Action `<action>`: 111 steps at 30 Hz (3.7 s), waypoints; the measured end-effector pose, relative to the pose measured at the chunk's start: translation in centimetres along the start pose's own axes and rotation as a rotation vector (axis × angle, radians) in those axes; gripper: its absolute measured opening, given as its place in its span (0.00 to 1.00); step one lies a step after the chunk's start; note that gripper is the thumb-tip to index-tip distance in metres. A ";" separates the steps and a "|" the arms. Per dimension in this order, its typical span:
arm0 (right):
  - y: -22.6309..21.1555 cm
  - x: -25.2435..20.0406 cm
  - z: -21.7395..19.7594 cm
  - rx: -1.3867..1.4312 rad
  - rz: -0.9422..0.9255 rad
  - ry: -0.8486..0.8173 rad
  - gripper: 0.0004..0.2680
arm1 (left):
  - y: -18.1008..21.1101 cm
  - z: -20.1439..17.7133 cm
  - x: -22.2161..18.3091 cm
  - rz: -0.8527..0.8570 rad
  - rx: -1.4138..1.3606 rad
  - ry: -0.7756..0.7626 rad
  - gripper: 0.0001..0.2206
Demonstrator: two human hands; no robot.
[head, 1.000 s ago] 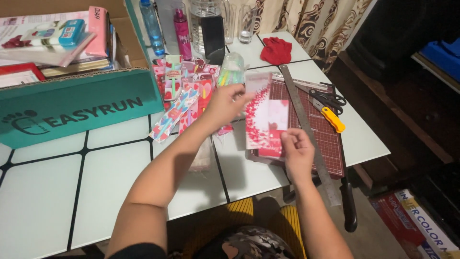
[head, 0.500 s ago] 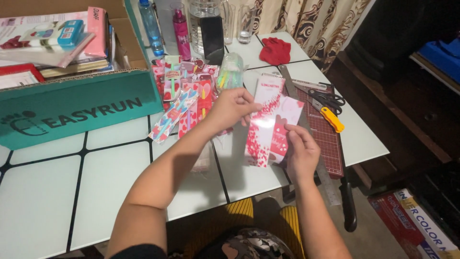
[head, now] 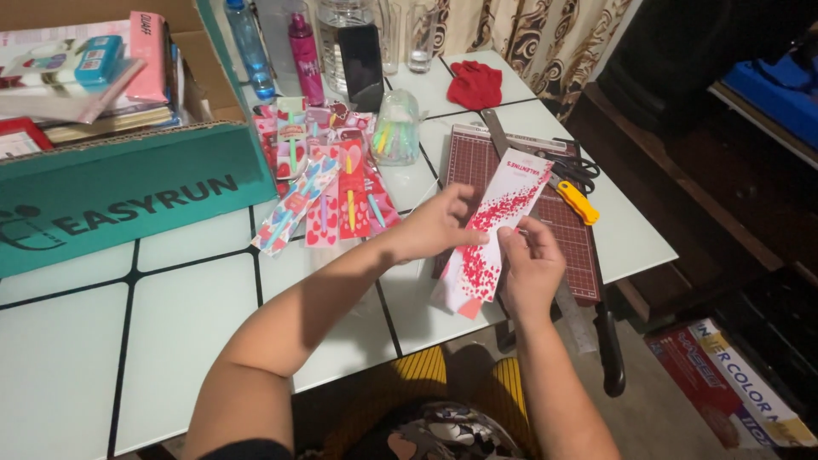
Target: The person prepares small decorative paper items by using a paper cutter to trim a sheet, and then organizes several printed paper bookmarks into groups.
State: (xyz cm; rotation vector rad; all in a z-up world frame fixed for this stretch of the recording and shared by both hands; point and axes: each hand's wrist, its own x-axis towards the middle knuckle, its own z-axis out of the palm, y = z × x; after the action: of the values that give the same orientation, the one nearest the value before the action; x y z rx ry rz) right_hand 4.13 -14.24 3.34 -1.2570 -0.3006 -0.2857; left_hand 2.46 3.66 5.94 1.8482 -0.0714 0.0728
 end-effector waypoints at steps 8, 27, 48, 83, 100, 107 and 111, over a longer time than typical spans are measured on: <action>0.7 0.7 -1.2 0.089 -0.080 0.085 0.15 | 2.0 -2.0 -1.4 0.192 0.078 -0.176 0.25; 5.1 -2.1 -3.9 0.113 -0.090 -0.099 0.25 | -10.0 -0.7 -10.5 0.167 1.291 0.143 0.39; 3.7 -3.4 -2.8 0.065 -0.018 -0.118 0.21 | -20.5 -0.1 -2.3 0.567 1.173 0.219 0.09; 4.1 4.8 5.1 -0.348 -0.173 -0.615 0.12 | -10.8 -23.7 33.3 -0.545 0.882 1.292 0.68; 7.3 4.8 4.3 0.130 0.211 -0.393 0.30 | 4.6 -10.4 14.5 0.223 0.380 0.669 0.65; 4.3 4.4 1.4 0.239 0.280 -0.570 0.33 | 8.8 -1.1 4.2 0.009 0.337 0.284 0.62; 6.3 4.7 0.4 0.373 0.295 -0.551 0.30 | 9.2 -1.9 2.6 0.067 0.252 0.205 0.53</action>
State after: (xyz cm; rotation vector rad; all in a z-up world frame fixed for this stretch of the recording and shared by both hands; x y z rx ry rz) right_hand 10.81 -12.33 -0.38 -0.9720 -0.6010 0.3668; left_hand 4.26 2.92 15.54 2.0797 0.0198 0.3303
